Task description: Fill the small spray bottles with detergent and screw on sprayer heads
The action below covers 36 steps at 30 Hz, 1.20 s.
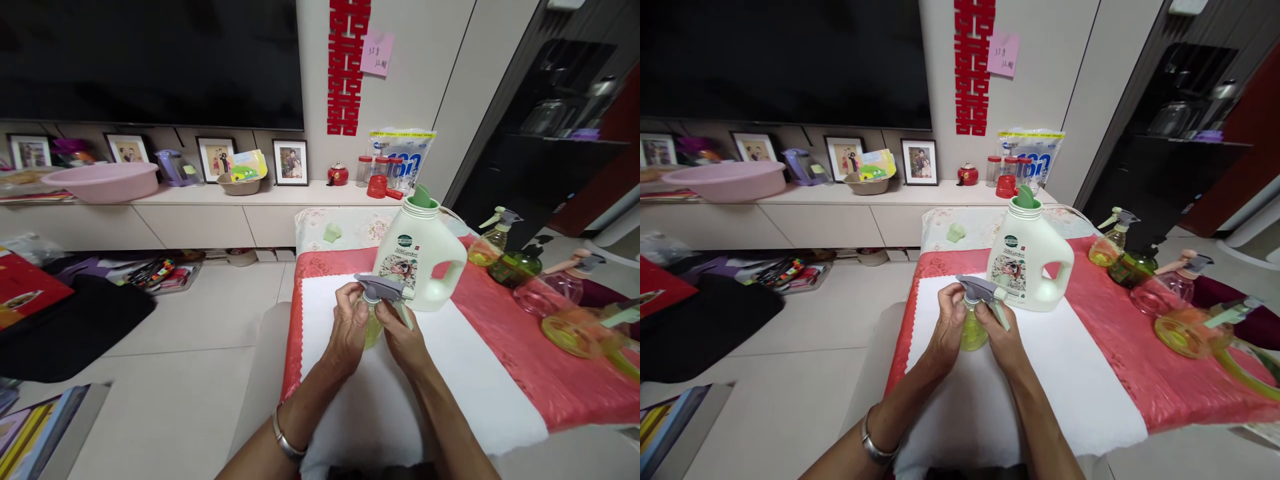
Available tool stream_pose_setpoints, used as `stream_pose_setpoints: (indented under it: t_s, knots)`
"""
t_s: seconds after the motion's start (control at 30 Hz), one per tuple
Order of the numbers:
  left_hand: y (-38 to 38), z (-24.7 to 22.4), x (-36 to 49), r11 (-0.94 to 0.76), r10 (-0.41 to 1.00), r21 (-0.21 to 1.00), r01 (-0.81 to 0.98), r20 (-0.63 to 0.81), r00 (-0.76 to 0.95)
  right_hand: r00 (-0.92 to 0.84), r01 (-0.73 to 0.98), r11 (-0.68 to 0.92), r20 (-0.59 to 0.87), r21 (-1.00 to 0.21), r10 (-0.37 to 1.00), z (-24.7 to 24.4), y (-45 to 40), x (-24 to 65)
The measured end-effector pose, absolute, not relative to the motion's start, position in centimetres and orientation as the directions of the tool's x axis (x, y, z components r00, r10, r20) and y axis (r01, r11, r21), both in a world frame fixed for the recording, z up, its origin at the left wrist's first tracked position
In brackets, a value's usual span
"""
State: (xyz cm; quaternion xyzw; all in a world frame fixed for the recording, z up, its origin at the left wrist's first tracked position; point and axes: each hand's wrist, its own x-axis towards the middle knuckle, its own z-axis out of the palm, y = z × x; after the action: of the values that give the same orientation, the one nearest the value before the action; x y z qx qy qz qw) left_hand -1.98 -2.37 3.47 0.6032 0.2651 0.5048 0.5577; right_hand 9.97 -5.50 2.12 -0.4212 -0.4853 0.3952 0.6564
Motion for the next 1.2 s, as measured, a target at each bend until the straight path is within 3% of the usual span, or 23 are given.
stream_pose_setpoints:
  t_s: [0.37,0.67,0.93,1.2]
  knots:
    - [-2.2,2.9,-1.7,-0.200,0.911,0.955,-0.220,0.264,0.318,0.198,-0.003,0.412,0.403,-0.911,0.893,2.5,-4.6,10.9]
    - [-2.4,3.7,-1.6,-0.218,0.900,0.947,-0.237,0.289,0.325,-0.002,0.088,0.408,0.410,-0.909,0.912,3.9,-4.8,12.4]
    - [-2.5,3.8,-1.5,-0.214,0.911,0.950,-0.228,0.278,0.306,0.060,0.132,0.461,0.472,-0.877,0.880,4.9,-4.7,11.6]
    - [-2.4,4.1,-1.3,-0.246,0.904,0.942,-0.229,0.308,0.297,-0.047,0.204,0.436,0.436,-0.877,0.899,6.1,-4.9,12.1]
